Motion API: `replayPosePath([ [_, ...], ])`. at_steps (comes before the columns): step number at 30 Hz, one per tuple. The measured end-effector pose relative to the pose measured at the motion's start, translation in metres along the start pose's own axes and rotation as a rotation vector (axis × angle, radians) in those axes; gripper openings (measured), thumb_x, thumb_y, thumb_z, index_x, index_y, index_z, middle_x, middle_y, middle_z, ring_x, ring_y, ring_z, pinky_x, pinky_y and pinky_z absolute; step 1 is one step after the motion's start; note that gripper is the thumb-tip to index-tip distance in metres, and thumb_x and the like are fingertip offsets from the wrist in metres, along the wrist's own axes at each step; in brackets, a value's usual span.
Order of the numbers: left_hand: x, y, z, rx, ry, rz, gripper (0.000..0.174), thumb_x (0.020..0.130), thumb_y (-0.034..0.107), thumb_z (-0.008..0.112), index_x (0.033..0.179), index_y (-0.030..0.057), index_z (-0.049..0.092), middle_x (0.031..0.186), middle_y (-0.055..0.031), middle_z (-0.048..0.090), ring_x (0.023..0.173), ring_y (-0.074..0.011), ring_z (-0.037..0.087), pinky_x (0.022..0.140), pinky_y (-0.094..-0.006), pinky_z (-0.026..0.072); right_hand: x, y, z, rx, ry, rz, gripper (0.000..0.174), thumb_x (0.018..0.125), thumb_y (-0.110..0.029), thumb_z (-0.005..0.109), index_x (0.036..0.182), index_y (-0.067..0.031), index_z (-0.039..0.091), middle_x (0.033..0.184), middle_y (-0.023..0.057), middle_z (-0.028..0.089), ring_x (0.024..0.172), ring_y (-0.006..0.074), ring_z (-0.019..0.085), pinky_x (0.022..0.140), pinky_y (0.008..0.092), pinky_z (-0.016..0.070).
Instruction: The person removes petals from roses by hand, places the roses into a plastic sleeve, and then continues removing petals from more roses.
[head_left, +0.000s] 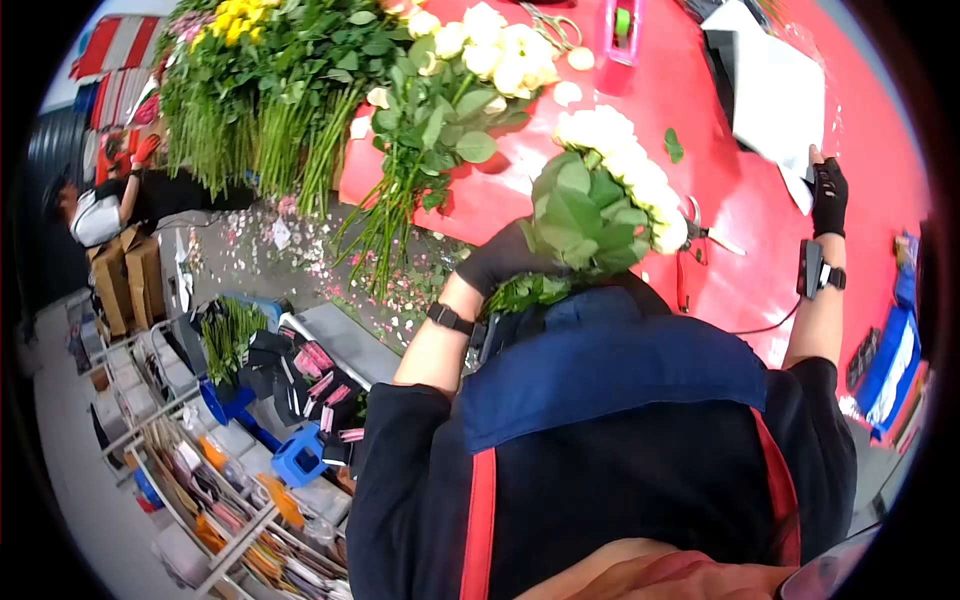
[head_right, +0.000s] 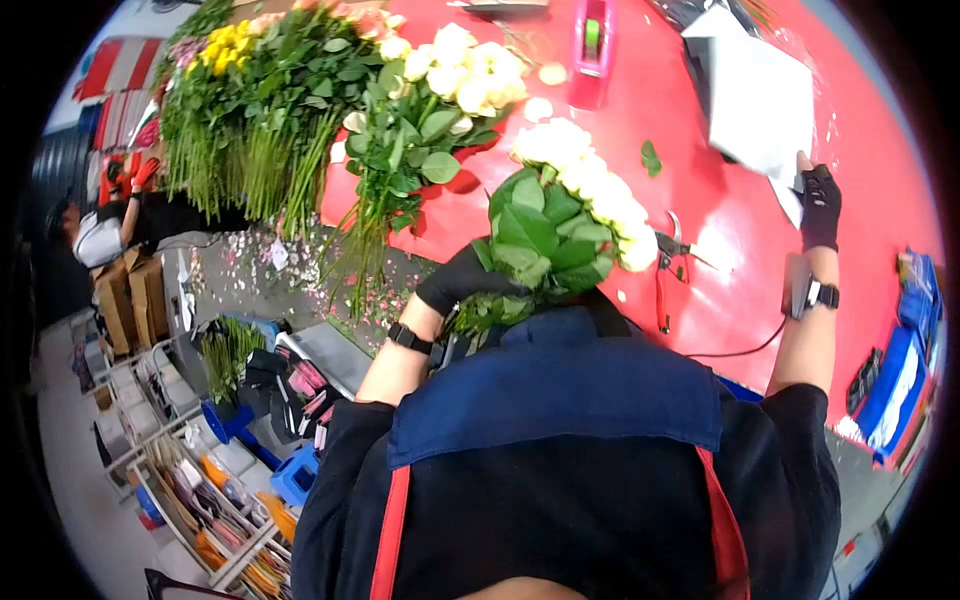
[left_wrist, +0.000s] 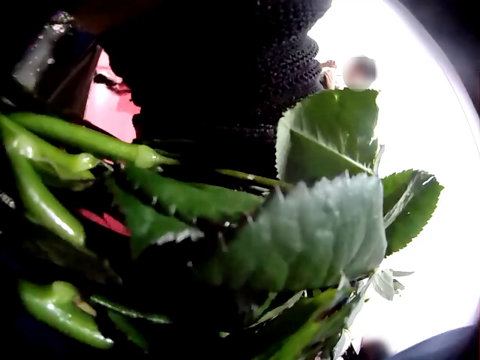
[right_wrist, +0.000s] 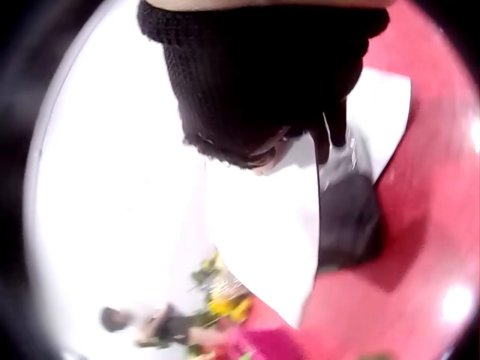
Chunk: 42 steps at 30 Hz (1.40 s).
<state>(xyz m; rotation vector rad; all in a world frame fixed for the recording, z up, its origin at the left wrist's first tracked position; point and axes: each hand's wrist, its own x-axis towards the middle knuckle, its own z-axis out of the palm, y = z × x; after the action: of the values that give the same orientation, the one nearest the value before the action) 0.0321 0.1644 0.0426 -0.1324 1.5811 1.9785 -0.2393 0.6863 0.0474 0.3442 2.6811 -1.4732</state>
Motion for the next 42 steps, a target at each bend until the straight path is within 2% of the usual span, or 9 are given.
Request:
replayPosePath([
  [3, 0.027, -0.017, -0.012, -0.057, -0.07, -0.068, 0.067, 0.075, 0.008, 0.083, 0.134, -0.0002, 0.055, 0.127, -0.0089, 0.064, 0.113, -0.0171, 0.06, 0.099, -0.035, 0.0499, -0.029, -0.004, -0.013, -0.994, 0.42, -0.246, 0.047, 0.09, -0.034, 0.072, 0.117, 0.003, 0.063, 0.111, 0.0142, 0.066, 0.103, 0.0209, 0.062, 0.086, 0.0335, 0.0476],
  [7, 0.047, -0.026, 0.011, -0.19, 0.132, -0.013, 0.072, 0.076, 0.012, 0.084, 0.138, -0.0002, 0.049, 0.13, -0.0093, 0.061, 0.116, -0.0177, 0.058, 0.101, -0.0345, 0.0474, -0.075, 0.017, 0.038, -0.393, 0.017, -0.439, 0.032, 0.091, -0.022, 0.067, 0.117, -0.0046, 0.063, 0.108, 0.0127, 0.066, 0.103, 0.0238, 0.063, 0.088, 0.0327, 0.0485],
  [13, 0.016, -0.008, 0.012, 1.168, 0.919, 0.371, 0.063, 0.079, 0.029, 0.082, 0.13, -0.0001, 0.057, 0.117, -0.0181, 0.066, 0.111, -0.0334, 0.062, 0.095, -0.0406, 0.049, -0.196, -0.048, 0.138, -0.324, -0.34, -0.528, 0.025, 0.088, -0.026, 0.071, 0.081, -0.0028, 0.065, 0.077, 0.0149, 0.063, 0.067, 0.0325, 0.061, 0.063, 0.0406, 0.0473],
  [17, 0.003, 0.014, 0.041, 0.608, 0.447, 0.232, 0.023, 0.088, 0.018, 0.073, 0.103, 0.0003, 0.073, 0.093, -0.0124, 0.074, 0.081, -0.0191, 0.071, 0.075, -0.0322, 0.0554, -0.207, -0.03, 0.159, 0.127, -0.901, 0.756, 0.029, 0.09, -0.034, 0.068, 0.097, -0.0061, 0.065, 0.079, 0.0124, 0.068, 0.075, 0.031, 0.066, 0.073, 0.0382, 0.053],
  [21, 0.019, 0.007, 0.074, 0.575, 0.259, 0.125, 0.033, 0.086, 0.021, 0.075, 0.111, 0.0005, 0.07, 0.103, -0.0135, 0.072, 0.091, -0.0216, 0.069, 0.081, -0.0332, 0.0541, -0.224, 0.008, 0.2, -0.096, -0.619, -0.782, 0.03, 0.084, -0.012, 0.067, 0.112, -0.0024, 0.061, 0.1, 0.0164, 0.065, 0.093, 0.0332, 0.063, 0.084, 0.0396, 0.0522],
  [25, 0.046, -0.009, 0.079, 0.889, 0.375, 0.456, 0.036, 0.083, 0.02, 0.076, 0.113, 0.0017, 0.068, 0.105, -0.0149, 0.069, 0.094, -0.0284, 0.067, 0.082, -0.0375, 0.0527, -0.238, -0.009, 0.218, 0.255, -0.696, -0.325, 0.029, 0.086, -0.007, 0.067, 0.114, -0.0017, 0.062, 0.098, 0.011, 0.068, 0.084, 0.0269, 0.066, 0.077, 0.0382, 0.0537],
  [27, 0.052, 0.0, 0.085, 0.998, 0.434, 0.588, 0.036, 0.081, 0.02, 0.077, 0.111, 0.0023, 0.069, 0.103, -0.0151, 0.068, 0.093, -0.031, 0.065, 0.081, -0.0393, 0.0522, -0.244, -0.042, 0.214, 1.239, -0.779, 0.698, 0.02, 0.086, -0.007, 0.069, 0.105, -0.0038, 0.063, 0.098, 0.0063, 0.066, 0.086, 0.0211, 0.064, 0.078, 0.0365, 0.0529],
  [33, 0.031, 0.032, 0.105, 0.427, 0.537, 0.259, 0.028, 0.082, 0.007, 0.074, 0.108, -0.0023, 0.069, 0.098, -0.0092, 0.071, 0.087, -0.015, 0.065, 0.078, -0.0292, 0.0519, -0.238, -0.096, 0.15, 0.327, -0.823, -0.3, 0.026, 0.091, -0.018, 0.067, 0.106, 0.0035, 0.064, 0.093, 0.0106, 0.068, 0.089, 0.0164, 0.064, 0.081, 0.0318, 0.0507],
  [42, 0.006, 0.063, 0.124, 0.204, 0.502, 0.144, 0.03, 0.087, 0.003, 0.071, 0.115, -0.0052, 0.066, 0.101, -0.0078, 0.073, 0.09, -0.0108, 0.066, 0.081, -0.0265, 0.0532, -0.238, -0.134, 0.133, 0.527, -0.543, -0.199, 0.015, 0.082, -0.012, 0.076, 0.08, -0.0005, 0.067, 0.073, 0.0034, 0.061, 0.059, 0.0078, 0.054, 0.054, 0.0266, 0.0431],
])
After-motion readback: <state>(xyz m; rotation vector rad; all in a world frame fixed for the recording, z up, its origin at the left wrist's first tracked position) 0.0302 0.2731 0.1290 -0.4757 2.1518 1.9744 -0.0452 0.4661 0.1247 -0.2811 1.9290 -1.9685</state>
